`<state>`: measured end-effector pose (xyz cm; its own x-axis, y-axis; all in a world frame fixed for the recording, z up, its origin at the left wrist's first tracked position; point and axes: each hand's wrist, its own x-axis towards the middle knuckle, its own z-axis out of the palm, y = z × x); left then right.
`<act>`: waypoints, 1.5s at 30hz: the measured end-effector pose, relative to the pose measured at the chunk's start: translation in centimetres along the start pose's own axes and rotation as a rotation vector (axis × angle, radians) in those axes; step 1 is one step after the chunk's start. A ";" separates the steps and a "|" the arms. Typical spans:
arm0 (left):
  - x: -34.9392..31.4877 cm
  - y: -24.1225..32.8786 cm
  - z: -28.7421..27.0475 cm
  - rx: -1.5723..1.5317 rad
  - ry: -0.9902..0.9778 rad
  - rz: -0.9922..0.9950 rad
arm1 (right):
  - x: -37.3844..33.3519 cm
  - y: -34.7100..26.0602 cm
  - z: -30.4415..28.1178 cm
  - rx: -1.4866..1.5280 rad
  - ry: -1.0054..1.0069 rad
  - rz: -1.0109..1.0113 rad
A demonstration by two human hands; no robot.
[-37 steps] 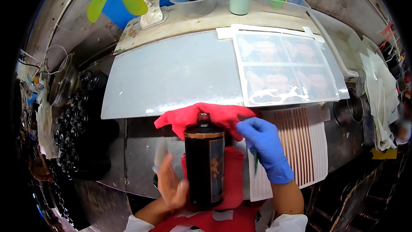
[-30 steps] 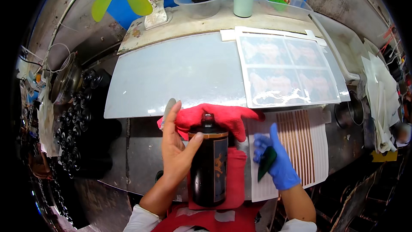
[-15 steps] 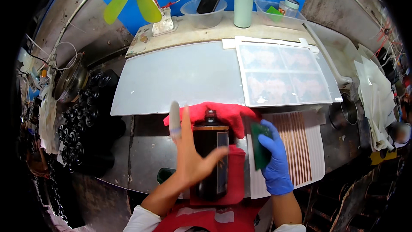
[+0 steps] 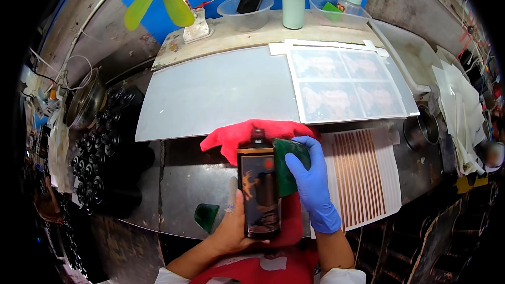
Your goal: The person cleans a black cylindrical container with a green sponge, then applies a thin gold decorative strip around the top rim and another around the bottom rim. They smooth the strips with their fingers and the sponge, repeating the process on multiple containers.
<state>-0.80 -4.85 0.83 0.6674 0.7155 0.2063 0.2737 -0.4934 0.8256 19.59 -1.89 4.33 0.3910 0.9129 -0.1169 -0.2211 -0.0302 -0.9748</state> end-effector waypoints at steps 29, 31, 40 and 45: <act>-2.1 1.2 0.3 0.561 0.116 0.258 | 0.8 -1.3 -0.2 -0.172 -0.009 -0.178; -0.1 3.7 0.7 0.691 0.010 0.294 | 0.3 -2.5 1.9 -0.383 -0.050 -0.320; -1.8 -0.8 1.1 0.090 0.106 0.054 | 0.8 2.3 -1.8 0.054 0.033 0.085; -2.5 0.8 0.5 0.280 0.120 0.070 | 0.2 -0.5 -0.7 -0.081 0.030 -0.101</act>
<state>-1.89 -7.23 0.75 0.6093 0.7200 0.3324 0.4207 -0.6488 0.6341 20.41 -1.98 4.65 0.4343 0.9005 -0.0216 -0.1070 0.0278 -0.9939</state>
